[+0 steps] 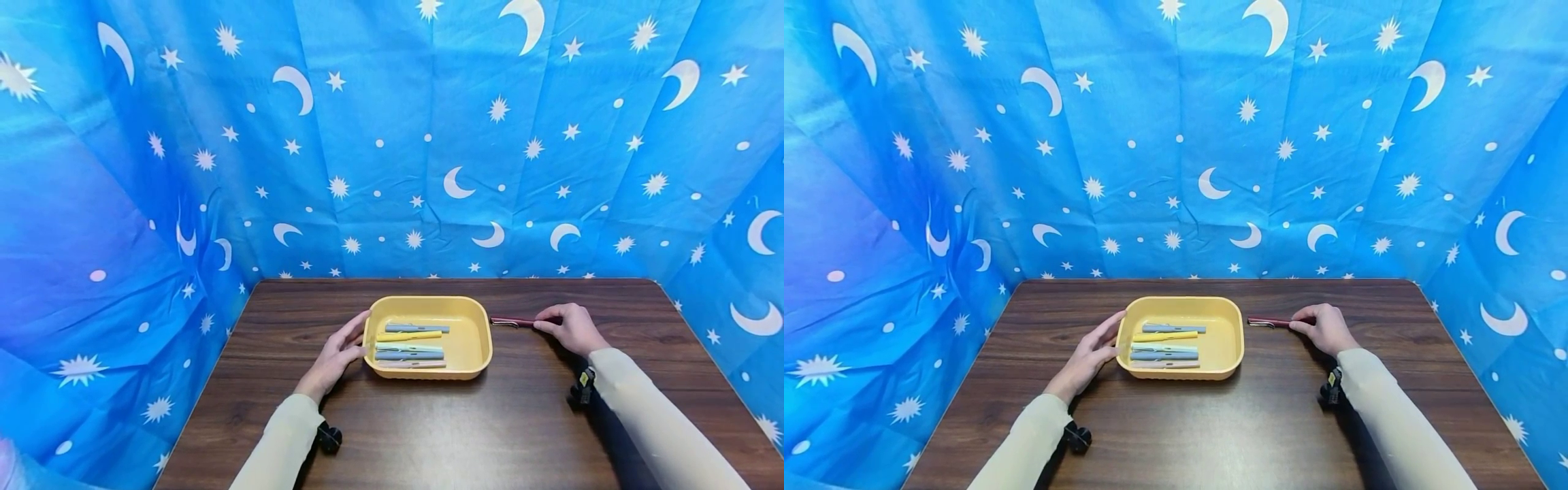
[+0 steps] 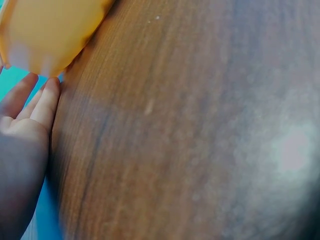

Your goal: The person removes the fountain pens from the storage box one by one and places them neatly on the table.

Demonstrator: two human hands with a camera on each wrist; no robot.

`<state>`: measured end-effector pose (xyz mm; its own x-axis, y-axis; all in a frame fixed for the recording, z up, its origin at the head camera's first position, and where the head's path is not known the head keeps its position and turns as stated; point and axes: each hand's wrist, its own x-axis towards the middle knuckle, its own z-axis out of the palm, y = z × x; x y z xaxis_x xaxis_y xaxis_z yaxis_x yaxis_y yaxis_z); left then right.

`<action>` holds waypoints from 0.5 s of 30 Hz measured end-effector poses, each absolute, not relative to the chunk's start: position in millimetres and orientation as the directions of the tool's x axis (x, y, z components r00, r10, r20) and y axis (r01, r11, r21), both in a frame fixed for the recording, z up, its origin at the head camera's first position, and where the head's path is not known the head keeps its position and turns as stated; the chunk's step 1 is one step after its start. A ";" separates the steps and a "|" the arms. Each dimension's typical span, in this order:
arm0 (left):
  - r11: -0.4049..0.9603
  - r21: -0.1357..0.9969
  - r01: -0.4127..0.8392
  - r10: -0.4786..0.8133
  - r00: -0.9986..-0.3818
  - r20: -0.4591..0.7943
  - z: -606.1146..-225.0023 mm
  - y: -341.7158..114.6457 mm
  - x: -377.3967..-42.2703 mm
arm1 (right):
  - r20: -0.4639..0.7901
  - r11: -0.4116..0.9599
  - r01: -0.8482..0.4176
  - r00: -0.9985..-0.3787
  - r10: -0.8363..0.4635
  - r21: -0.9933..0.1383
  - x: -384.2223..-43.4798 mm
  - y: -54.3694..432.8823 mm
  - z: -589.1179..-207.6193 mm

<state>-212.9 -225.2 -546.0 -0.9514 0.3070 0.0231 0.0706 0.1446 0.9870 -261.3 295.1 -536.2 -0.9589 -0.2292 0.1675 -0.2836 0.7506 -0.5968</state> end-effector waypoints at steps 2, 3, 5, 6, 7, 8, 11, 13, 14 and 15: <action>0.143 0.987 0.072 0.307 -0.952 0.024 -546.9 -225.3 -213.2 | 0.178 0.753 -0.294 -0.956 -0.234 -0.588 -262.7 294.3 -537.4; 0.144 0.987 0.073 0.306 -0.952 0.026 -547.1 -225.3 -213.2 | 0.183 0.755 -0.300 -0.954 -0.238 -0.583 -262.8 294.0 -537.7; 0.145 0.987 0.074 0.305 -0.952 0.027 -547.2 -225.3 -212.9 | 0.189 0.758 -0.308 -0.952 -0.243 -0.575 -263.0 293.1 -537.3; 0.148 0.986 0.075 0.304 -0.952 0.027 -547.2 -225.3 -212.7 | 0.193 0.759 -0.310 -0.951 -0.243 -0.573 -263.1 292.7 -536.9; 0.150 0.986 0.075 0.303 -0.953 0.026 -547.1 -225.3 -212.7 | 0.196 0.760 -0.312 -0.950 -0.244 -0.571 -263.2 292.4 -536.6; 0.152 0.986 0.075 0.302 -0.953 0.026 -546.9 -225.2 -212.6 | 0.199 0.762 -0.315 -0.949 -0.244 -0.567 -263.0 291.8 -535.9; 0.148 0.986 0.073 0.303 -0.953 0.025 -546.9 -225.5 -213.0 | 0.206 0.765 -0.317 -0.948 -0.241 -0.561 -262.8 290.2 -534.9; 0.147 0.987 0.071 0.305 -0.952 0.023 -546.8 -225.5 -213.4 | 0.209 0.767 -0.313 -0.949 -0.234 -0.560 -262.4 289.4 -535.0; 0.145 0.987 0.072 0.307 -0.951 0.024 -547.0 -225.6 -213.6 | 0.211 0.768 -0.311 -0.950 -0.231 -0.559 -262.1 289.1 -534.9; 0.144 0.987 0.071 0.308 -0.951 0.023 -547.0 -225.7 -213.6 | 0.214 0.770 -0.311 -0.950 -0.229 -0.556 -262.1 289.1 -535.1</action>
